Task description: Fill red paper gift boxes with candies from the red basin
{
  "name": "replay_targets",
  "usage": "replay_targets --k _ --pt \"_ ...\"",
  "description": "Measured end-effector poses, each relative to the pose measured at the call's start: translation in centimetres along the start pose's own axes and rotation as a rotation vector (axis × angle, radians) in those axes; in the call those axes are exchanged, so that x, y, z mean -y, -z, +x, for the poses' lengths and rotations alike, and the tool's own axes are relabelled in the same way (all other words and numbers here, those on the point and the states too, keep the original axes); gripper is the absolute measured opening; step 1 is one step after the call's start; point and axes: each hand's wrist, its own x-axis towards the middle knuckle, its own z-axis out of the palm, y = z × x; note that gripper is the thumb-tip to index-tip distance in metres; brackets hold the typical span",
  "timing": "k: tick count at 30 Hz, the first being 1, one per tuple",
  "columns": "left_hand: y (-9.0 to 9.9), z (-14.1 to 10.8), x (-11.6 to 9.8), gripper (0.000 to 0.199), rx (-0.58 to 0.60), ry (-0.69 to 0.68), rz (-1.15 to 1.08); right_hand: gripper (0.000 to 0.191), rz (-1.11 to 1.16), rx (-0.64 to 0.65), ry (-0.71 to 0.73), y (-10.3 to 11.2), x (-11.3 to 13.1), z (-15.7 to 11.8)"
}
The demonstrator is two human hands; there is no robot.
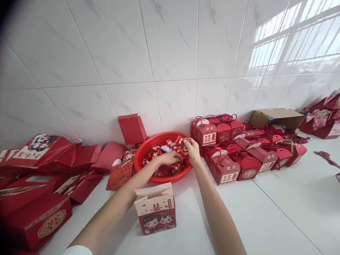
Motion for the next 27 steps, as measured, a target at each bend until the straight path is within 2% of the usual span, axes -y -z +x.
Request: replay_targets --k 7,10,15,18,23,27 --pt "1.7 0.0 0.2 0.015 -0.251 -0.04 -0.401 0.032 0.119 0.035 -0.081 0.3 0.6 0.1" --pt "2.3 -0.5 -0.2 0.013 -0.286 -0.076 -0.578 0.034 0.151 0.073 -0.116 0.4 1.1 0.0" --pt "3.1 -1.6 -1.2 0.019 -0.306 -0.136 -0.76 0.034 0.244 0.253 -0.223 -0.5 1.3 -0.9" --pt "3.0 -2.0 -1.7 0.021 -0.365 -0.158 -0.791 0.033 0.237 0.233 -0.228 -1.2 1.3 -1.2" --pt "2.7 -3.3 -2.0 0.019 -0.637 -0.193 -0.735 0.035 0.227 0.207 -0.204 -1.6 3.4 -1.9" --pt "3.0 -5.2 -1.9 0.016 -0.913 -0.162 -0.607 0.029 0.231 0.32 -0.195 -2.2 6.0 -3.6"
